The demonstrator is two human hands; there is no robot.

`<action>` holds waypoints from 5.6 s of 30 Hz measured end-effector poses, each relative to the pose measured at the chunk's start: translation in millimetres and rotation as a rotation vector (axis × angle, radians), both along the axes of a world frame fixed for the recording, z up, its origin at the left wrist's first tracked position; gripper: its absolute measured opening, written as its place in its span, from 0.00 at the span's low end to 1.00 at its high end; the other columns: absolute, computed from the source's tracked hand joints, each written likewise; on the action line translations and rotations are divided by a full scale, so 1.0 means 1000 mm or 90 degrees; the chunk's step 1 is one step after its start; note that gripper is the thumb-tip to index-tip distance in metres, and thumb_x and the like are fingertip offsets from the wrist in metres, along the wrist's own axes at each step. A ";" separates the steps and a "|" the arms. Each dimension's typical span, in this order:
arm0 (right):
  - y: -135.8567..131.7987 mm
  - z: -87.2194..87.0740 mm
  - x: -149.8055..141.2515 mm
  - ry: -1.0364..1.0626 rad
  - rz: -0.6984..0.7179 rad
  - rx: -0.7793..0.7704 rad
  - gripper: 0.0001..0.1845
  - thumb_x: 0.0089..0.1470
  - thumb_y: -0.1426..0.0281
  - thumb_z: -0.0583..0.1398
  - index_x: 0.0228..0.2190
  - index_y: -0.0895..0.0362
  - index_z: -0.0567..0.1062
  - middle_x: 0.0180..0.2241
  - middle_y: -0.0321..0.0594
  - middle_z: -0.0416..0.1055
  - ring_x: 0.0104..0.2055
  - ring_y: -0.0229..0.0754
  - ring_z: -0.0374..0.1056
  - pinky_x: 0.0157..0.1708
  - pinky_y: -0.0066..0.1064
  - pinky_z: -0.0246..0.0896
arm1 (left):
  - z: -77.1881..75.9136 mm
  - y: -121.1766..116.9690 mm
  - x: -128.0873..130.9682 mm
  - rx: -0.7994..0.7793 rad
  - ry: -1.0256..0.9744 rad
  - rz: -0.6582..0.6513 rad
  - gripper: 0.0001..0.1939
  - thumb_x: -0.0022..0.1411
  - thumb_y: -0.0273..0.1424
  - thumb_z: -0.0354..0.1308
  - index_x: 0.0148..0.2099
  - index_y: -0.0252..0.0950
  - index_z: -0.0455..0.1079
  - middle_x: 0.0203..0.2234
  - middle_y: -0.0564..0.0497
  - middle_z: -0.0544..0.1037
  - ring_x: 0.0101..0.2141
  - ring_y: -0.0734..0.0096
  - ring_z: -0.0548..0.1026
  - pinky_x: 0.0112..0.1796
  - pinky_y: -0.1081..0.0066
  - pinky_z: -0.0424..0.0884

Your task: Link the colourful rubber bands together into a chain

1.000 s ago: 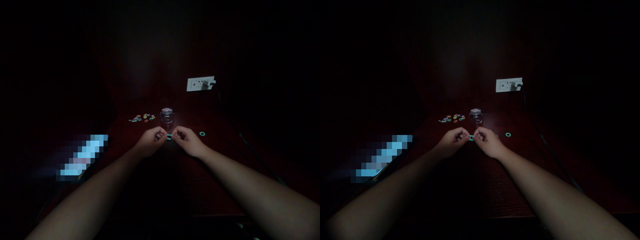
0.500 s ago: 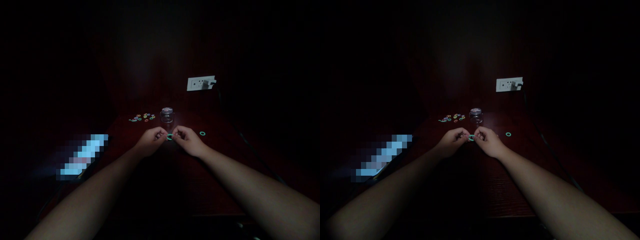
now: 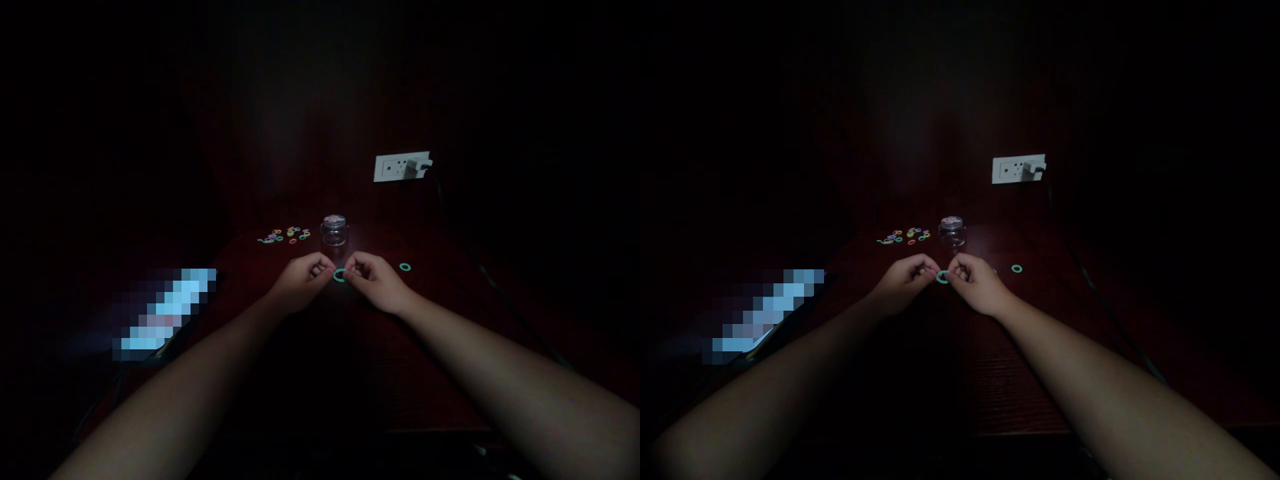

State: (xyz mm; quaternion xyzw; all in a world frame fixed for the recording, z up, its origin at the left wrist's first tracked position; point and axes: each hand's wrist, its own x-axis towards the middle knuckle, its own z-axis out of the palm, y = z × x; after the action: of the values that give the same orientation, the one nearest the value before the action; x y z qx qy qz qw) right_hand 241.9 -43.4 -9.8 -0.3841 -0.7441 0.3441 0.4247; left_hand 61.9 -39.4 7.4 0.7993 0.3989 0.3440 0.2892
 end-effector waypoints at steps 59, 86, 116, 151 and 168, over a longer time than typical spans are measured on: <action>-0.004 -0.001 -0.003 0.052 0.087 -0.025 0.14 0.44 0.74 0.57 0.35 0.57 0.62 0.26 0.32 0.60 0.21 0.28 0.53 0.19 0.21 0.47 | -0.008 0.004 0.005 -0.083 -0.148 0.005 0.11 0.53 0.33 0.56 0.36 0.31 0.68 0.27 0.49 0.74 0.25 0.78 0.70 0.26 0.78 0.65; -0.002 0.000 -0.001 0.024 0.049 -0.007 0.12 0.44 0.69 0.60 0.32 0.59 0.66 0.22 0.32 0.61 0.20 0.29 0.53 0.18 0.22 0.47 | -0.007 0.004 0.006 -0.124 -0.176 0.025 0.11 0.51 0.33 0.58 0.34 0.30 0.69 0.24 0.49 0.74 0.23 0.77 0.71 0.25 0.76 0.67; 0.001 -0.001 0.000 -0.024 -0.019 0.025 0.12 0.48 0.62 0.57 0.27 0.60 0.70 0.22 0.35 0.64 0.23 0.32 0.55 0.23 0.25 0.50 | -0.003 -0.001 0.003 -0.018 -0.083 0.004 0.12 0.53 0.32 0.56 0.39 0.32 0.69 0.28 0.50 0.74 0.24 0.80 0.68 0.24 0.80 0.64; -0.001 0.001 -0.001 -0.021 0.028 0.018 0.09 0.47 0.66 0.57 0.27 0.60 0.69 0.20 0.33 0.61 0.21 0.31 0.52 0.20 0.24 0.47 | -0.003 -0.001 0.003 -0.022 -0.056 0.023 0.10 0.53 0.33 0.55 0.34 0.31 0.69 0.24 0.51 0.73 0.21 0.82 0.66 0.21 0.81 0.62; 0.001 -0.002 -0.001 -0.015 -0.015 0.000 0.10 0.45 0.65 0.59 0.26 0.60 0.69 0.17 0.31 0.58 0.19 0.30 0.51 0.18 0.23 0.44 | -0.003 -0.001 0.003 -0.004 -0.030 -0.003 0.08 0.53 0.31 0.55 0.34 0.32 0.67 0.23 0.54 0.69 0.21 0.82 0.63 0.22 0.80 0.60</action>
State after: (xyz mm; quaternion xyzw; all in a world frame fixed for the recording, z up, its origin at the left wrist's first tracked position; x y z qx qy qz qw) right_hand 240.5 -42.9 -12.1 -0.3966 -0.7447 0.3346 0.4197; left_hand 64.6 -40.5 4.1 0.7908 0.3912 0.3609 0.3022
